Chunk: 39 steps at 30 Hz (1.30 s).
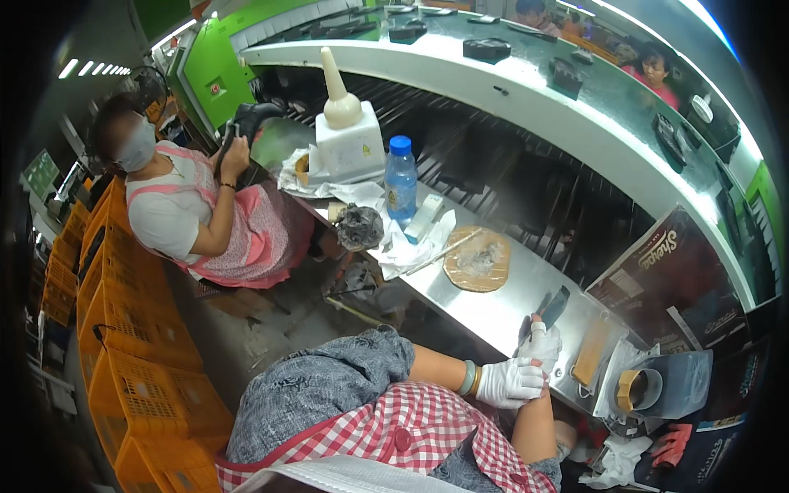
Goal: The person scrubs the sole of a black shoe with a green brush, repeatedly dipping the brush into a container of liquid. The person holds the shoe in their left hand and scrubs the textured bottom surface with their right hand. The shoe is handled one at a time and placed on a nearby counter after cleaning.
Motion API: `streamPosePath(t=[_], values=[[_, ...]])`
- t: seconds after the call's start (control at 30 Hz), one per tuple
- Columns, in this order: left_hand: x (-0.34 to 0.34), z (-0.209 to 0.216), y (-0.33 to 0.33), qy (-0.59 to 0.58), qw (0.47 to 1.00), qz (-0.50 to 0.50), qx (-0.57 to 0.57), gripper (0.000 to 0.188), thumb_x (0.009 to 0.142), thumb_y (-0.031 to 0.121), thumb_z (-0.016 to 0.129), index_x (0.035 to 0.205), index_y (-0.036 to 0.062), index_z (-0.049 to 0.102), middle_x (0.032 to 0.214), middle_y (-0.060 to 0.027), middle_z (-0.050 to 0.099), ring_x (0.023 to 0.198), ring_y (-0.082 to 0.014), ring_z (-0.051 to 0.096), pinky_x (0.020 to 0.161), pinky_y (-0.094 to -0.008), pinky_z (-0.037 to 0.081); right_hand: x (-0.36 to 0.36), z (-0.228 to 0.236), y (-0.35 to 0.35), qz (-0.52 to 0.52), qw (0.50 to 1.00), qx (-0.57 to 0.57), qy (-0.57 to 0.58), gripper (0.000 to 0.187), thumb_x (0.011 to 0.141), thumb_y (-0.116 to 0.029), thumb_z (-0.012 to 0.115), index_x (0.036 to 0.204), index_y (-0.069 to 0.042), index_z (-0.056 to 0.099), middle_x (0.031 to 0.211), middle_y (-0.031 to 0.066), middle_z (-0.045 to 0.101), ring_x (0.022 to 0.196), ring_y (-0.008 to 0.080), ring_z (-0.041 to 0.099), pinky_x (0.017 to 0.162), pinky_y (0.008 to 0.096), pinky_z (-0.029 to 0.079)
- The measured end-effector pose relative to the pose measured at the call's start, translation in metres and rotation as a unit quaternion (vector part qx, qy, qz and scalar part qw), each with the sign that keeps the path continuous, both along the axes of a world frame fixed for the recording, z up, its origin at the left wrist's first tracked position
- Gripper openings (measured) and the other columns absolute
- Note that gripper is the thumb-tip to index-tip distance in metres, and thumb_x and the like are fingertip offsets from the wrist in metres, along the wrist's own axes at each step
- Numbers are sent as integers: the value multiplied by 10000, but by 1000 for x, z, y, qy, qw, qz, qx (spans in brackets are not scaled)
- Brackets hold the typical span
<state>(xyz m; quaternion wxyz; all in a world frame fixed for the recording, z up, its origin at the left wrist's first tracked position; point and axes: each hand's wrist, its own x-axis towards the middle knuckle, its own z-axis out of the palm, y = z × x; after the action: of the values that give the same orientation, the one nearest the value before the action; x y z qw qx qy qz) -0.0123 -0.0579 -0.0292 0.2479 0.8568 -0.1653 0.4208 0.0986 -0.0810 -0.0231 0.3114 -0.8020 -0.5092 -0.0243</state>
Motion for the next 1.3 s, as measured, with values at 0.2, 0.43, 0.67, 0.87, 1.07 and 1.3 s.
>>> streamPosePath(t=[0.2, 0.43, 0.67, 0.87, 1.07, 1.3], values=[[-42, 131, 75, -30, 992, 113, -54, 317, 670, 71, 655, 980, 34, 603, 920, -113, 598, 869, -275, 602, 782, -351, 486, 6, -15, 9, 62, 993, 97, 21, 167, 860, -110, 525, 999, -91, 616, 898, 184, 594, 788, 345, 590, 651, 400, 475], [-149, 268, 134, -240, 941, 111, -212, 246, 738, -99, 557, 955, 2, 613, 912, -90, 614, 716, -127, 580, 607, -245, 488, 2, -4, -3, 39, 993, 115, 14, 139, 862, -100, 549, 978, -64, 617, 838, 160, 604, 733, 314, 592, 618, 376, 468], [-65, 169, 106, -41, 985, 102, -130, 109, 749, 21, 623, 858, 18, 612, 808, -118, 601, 713, -271, 595, 644, -333, 494, 1, 5, -2, 60, 986, 86, -127, 183, 778, -70, 590, 960, -79, 614, 753, 187, 576, 637, 329, 553, 545, 436, 419], [7, 63, 39, 32, 952, 0, -303, 122, 812, 53, 608, 928, 35, 645, 826, -100, 630, 752, -235, 613, 689, -326, 487, 50, -39, -23, 6, 996, 69, -49, 278, 755, -159, 617, 1023, -88, 630, 788, 170, 565, 719, 332, 567, 609, 414, 444], [16, 52, 30, 65, 980, 61, -178, 197, 739, 69, 608, 933, 40, 618, 809, -116, 612, 758, -303, 594, 692, -377, 486, 45, -19, -24, -51, 990, 92, 96, 227, 799, -238, 604, 899, -36, 633, 735, 137, 590, 663, 279, 575, 582, 385, 443], [30, 43, -4, 85, 996, -4, -40, 299, 722, 171, 631, 992, 52, 581, 1055, -100, 573, 1079, -278, 518, 911, -437, 400, 36, 38, -22, -125, 921, -75, 360, 245, 871, -267, 539, 1037, -92, 586, 933, 143, 637, 765, 297, 611, 657, 385, 481]])
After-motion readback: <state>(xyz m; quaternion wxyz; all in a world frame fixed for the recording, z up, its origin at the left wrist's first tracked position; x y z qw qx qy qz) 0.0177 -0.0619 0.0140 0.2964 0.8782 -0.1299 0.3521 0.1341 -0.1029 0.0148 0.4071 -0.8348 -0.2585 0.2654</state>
